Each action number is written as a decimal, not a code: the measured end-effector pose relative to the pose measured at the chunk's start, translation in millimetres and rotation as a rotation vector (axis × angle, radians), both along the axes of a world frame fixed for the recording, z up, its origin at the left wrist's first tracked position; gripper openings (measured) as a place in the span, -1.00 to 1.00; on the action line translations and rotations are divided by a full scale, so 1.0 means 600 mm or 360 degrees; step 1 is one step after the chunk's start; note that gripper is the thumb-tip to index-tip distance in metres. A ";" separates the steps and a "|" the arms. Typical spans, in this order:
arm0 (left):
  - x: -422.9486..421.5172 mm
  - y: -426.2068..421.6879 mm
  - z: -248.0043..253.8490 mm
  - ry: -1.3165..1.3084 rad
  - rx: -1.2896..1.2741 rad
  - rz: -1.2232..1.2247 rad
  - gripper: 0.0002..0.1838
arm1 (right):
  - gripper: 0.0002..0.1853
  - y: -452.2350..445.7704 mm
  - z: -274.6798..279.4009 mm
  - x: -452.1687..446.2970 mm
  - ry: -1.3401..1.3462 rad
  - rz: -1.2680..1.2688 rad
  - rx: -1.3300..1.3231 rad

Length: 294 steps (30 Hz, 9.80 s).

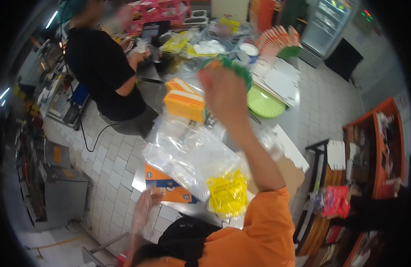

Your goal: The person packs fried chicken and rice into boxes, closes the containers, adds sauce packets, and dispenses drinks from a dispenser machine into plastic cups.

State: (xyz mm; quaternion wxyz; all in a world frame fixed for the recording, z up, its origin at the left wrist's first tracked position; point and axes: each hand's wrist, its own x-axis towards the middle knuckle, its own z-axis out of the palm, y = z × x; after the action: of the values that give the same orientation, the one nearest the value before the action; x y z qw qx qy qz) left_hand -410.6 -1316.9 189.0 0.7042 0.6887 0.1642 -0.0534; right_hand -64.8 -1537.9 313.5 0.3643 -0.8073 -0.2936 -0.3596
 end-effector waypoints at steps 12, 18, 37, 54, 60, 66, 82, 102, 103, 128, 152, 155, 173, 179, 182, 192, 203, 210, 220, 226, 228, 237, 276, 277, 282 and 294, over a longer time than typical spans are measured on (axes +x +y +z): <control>0.050 -0.156 -0.050 0.0493 -0.1303 -0.0437 -0.35 | -0.79 -0.082 -0.081 -0.547 0.1593 0.0263 0.0231; 0.058 -0.188 0.016 0.0343 -0.1028 -0.0658 -0.40 | -0.78 -0.097 -0.144 -0.601 0.1412 0.0091 -0.0193; 0.041 -0.188 -0.033 0.0292 -0.1746 -0.0745 -0.45 | -0.74 -0.130 0.002 -0.604 0.0938 -0.0164 0.0797; 0.068 -0.209 -0.034 0.0194 -0.1845 -0.0606 -0.45 | -0.64 -0.185 -0.069 -0.578 0.1508 0.1030 0.2108; 0.122 -0.236 -0.033 0.0204 -0.1850 -0.0472 -0.43 | -0.76 -0.154 -0.015 -0.529 0.1208 -0.0224 -0.0198; 0.169 -0.251 -0.021 0.0327 -0.1643 -0.0312 -0.43 | -0.83 -0.182 -0.097 -0.445 0.1061 -0.0127 -0.0958; 0.240 -0.209 -0.076 0.0403 -0.2291 -0.0649 -0.39 | -0.81 -0.172 0.014 -0.413 0.1698 -0.0532 0.0655; 0.868 0.096 0.087 0.0073 -0.0939 -0.0302 -0.51 | -0.77 -0.203 -0.166 -0.453 0.2023 -0.0133 0.2021; 0.848 0.095 0.090 0.0070 -0.0959 -0.0272 -0.51 | -0.78 -0.211 -0.175 -0.456 0.2184 -0.0280 0.1876; -0.200 0.645 -0.043 -0.0318 -0.1606 0.1225 -0.75 | -0.57 0.733 -0.310 -0.554 0.3961 0.1135 0.1074; 0.471 1.416 0.046 -0.0152 0.1342 0.1338 -0.35 | -0.48 1.663 -0.206 0.019 0.3601 0.1508 0.0746; 0.549 1.528 0.035 -0.0051 0.1043 0.1353 -0.44 | -0.61 1.751 -0.236 0.160 0.3871 0.1572 0.1091; 0.800 2.371 -0.226 -0.0009 0.1324 0.0184 -0.60 | -0.61 2.415 -0.265 0.715 0.0446 0.0001 -0.0276; 1.219 2.479 -0.190 -0.0385 0.1317 0.0216 -0.52 | -0.64 2.347 -0.331 0.660 0.0995 -0.0047 -0.0213; 1.326 2.495 -0.191 -0.0138 0.1190 -0.0164 -0.53 | -0.67 2.387 -0.368 0.703 0.1096 -0.0278 -0.0060; 1.321 2.343 -0.228 -0.0191 0.0773 -0.0334 -0.51 | -0.65 2.252 -0.417 0.711 0.1601 -0.0631 0.0526; 1.344 2.314 -0.004 -0.1211 0.1696 0.0023 -0.49 | -0.64 2.309 -0.179 0.755 0.0133 -0.1035 -0.0182; 1.266 2.350 -0.075 -0.0986 0.1206 0.0362 -0.58 | -0.51 2.666 0.048 0.916 0.0637 0.0613 0.0515; 1.214 2.599 -0.119 -0.0733 0.0548 0.1056 -0.77 | -0.73 2.856 -0.022 0.882 0.0708 0.0360 0.0575; 1.205 2.685 -0.204 -0.1150 0.1415 0.0543 -0.77 | -0.56 2.768 -0.460 0.771 0.1696 -0.0147 -0.0133; 1.239 2.671 -0.187 -0.1264 0.1609 -0.0222 -0.65 | -0.53 2.760 -0.505 0.776 0.1907 -0.0265 -0.0188; 1.309 2.663 -0.235 -0.0964 0.1984 -0.0534 -0.26 | -0.65 2.706 -0.421 0.773 0.1333 -0.0392 -0.0596; 1.346 2.698 -0.306 -0.0586 0.0056 0.0098 0.20 | -0.95 2.731 -0.474 0.816 0.1193 -0.0013 -0.0175; 1.353 2.681 -0.307 -0.0560 0.0471 0.0284 0.16 | -0.96 2.724 -0.484 0.814 0.0953 0.0030 -0.0152; 1.372 2.646 -0.265 -0.0278 0.1745 0.0187 -0.36 | -0.85 2.716 -0.148 0.843 0.0393 -0.0194 0.0839; 1.371 2.649 -0.308 -0.0819 0.2064 0.0353 -0.72 | -0.64 2.669 0.186 1.124 -0.0947 -0.0816 0.0743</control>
State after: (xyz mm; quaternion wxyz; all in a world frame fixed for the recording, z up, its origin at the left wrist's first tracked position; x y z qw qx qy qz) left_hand 412.0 272.6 4.1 0.1695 0.9394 0.0603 0.2918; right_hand 609.4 63.4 425.3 0.3356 -0.6117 -0.0872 -0.7110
